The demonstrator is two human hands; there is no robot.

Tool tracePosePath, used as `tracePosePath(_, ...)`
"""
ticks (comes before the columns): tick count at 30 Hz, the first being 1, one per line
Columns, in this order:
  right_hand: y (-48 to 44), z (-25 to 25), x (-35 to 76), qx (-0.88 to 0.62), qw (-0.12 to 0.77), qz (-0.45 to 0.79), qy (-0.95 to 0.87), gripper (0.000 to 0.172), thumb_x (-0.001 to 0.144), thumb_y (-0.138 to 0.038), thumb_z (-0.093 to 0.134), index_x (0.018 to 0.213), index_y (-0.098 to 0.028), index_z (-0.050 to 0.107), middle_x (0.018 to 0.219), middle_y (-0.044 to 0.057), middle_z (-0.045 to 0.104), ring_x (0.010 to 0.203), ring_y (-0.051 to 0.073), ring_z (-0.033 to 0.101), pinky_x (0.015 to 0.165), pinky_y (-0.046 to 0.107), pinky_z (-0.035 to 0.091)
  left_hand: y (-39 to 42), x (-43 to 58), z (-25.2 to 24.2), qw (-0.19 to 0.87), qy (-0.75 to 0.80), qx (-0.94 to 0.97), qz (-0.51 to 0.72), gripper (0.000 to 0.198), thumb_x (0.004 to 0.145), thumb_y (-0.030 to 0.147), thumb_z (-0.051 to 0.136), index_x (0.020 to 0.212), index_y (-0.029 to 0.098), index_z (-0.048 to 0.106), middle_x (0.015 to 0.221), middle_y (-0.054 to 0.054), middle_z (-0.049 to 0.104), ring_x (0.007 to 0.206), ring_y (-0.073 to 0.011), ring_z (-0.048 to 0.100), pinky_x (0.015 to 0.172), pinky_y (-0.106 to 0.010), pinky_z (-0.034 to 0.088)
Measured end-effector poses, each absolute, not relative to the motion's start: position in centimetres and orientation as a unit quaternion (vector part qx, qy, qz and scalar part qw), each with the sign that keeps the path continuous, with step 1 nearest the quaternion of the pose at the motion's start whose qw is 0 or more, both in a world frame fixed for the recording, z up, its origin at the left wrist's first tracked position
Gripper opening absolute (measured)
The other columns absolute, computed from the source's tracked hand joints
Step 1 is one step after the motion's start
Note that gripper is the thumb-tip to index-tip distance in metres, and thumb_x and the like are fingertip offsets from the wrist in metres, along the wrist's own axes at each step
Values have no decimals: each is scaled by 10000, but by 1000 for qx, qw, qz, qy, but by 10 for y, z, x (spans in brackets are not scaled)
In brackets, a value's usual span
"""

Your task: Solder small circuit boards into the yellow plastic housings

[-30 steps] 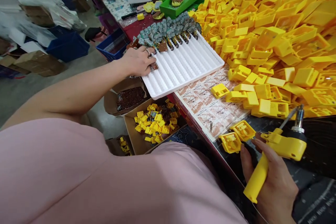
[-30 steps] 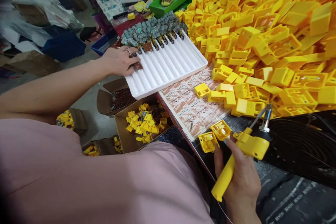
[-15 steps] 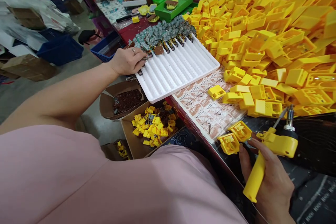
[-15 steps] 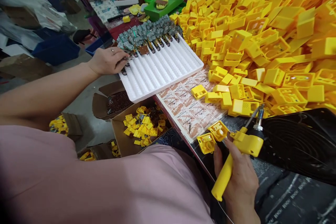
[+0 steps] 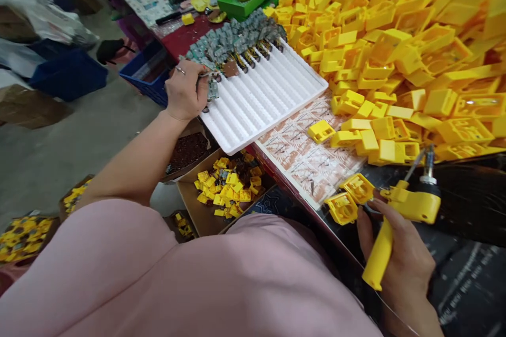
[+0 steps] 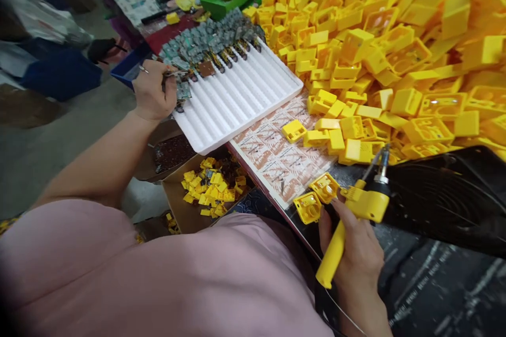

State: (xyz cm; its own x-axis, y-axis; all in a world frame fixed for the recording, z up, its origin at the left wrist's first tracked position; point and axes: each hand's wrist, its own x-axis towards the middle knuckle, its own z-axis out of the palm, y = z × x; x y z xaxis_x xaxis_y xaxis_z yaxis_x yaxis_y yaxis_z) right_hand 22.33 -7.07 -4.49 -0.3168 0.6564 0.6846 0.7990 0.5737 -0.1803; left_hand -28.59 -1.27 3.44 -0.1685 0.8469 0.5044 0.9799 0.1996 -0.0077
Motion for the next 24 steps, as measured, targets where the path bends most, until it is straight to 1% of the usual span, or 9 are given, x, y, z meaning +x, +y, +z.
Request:
tracePosePath(3,-75,-44,223,-443,370,-98,-811,346,972,-330,727,1281,-189,660,1048,79,814,774,214,790,733,295,631,-12,-271,38,172,-733,-651,-98,599,999,548,242,1239,248,702,1236,-139,735,1200,-325,636,1021,-528,523)
tracePosePath(5,-76,-44,225,-442,368,-94,-813,355,962,-303,742,1282,-172,662,1049,90,810,763,212,783,728,292,620,-17,-263,44,162,-732,-660,-47,627,964,541,276,1272,214,714,1272,-151,733,1233,-357,626,1080,-574,492)
tracePosePath(8,-75,-46,228,-437,368,-86,-816,388,945,-271,758,1301,-161,650,1080,107,806,799,231,791,755,307,621,-23,-257,57,146,-737,-659,31,765,899,621,339,1437,158,625,1441,-173,652,1342,-410,549,1140,-628,424)
tracePosePath(10,-73,-47,228,-436,362,-84,-820,381,948,-267,753,1299,-165,647,1098,110,805,833,236,797,783,310,625,-24,-258,63,141,-735,-658,80,828,876,645,352,1514,156,550,1512,-171,599,1364,-416,520,1128,-638,429)
tracePosePath(14,-72,-44,224,-435,372,-101,-813,367,940,-279,768,1277,-183,658,1056,76,814,802,206,793,756,271,618,-16,-266,66,140,-715,-672,133,835,901,626,292,1517,115,532,1494,-197,609,1335,-397,563,1086,-605,478)
tracePosePath(16,-73,-41,222,-439,376,-117,-808,341,943,-278,765,1258,-193,666,1037,59,818,784,186,789,751,251,615,-13,-269,64,128,-702,-688,131,815,919,600,265,1483,90,559,1480,-216,621,1324,-390,596,1055,-589,507)
tracePosePath(20,-74,-37,221,-450,368,-120,-805,294,953,-262,751,1230,-207,669,1046,41,819,809,161,791,794,223,615,-13,-277,56,113,-707,-692,93,733,935,550,242,1402,121,612,1468,-200,650,1310,-366,637,1002,-583,547)
tracePosePath(22,-75,-37,221,-451,361,-122,-807,298,952,-255,752,1233,-205,665,1050,41,818,819,157,791,803,215,613,-13,-282,52,125,-734,-667,42,707,935,560,262,1359,118,615,1437,-216,665,1313,-367,636,1033,-597,538)
tracePosePath(24,-75,-38,222,-449,359,-122,-809,305,948,-254,755,1235,-201,666,1043,43,816,820,158,790,793,213,611,-13,-283,49,125,-764,-631,-56,670,913,614,373,1340,148,597,1405,-206,677,1342,-373,610,1103,-621,506)
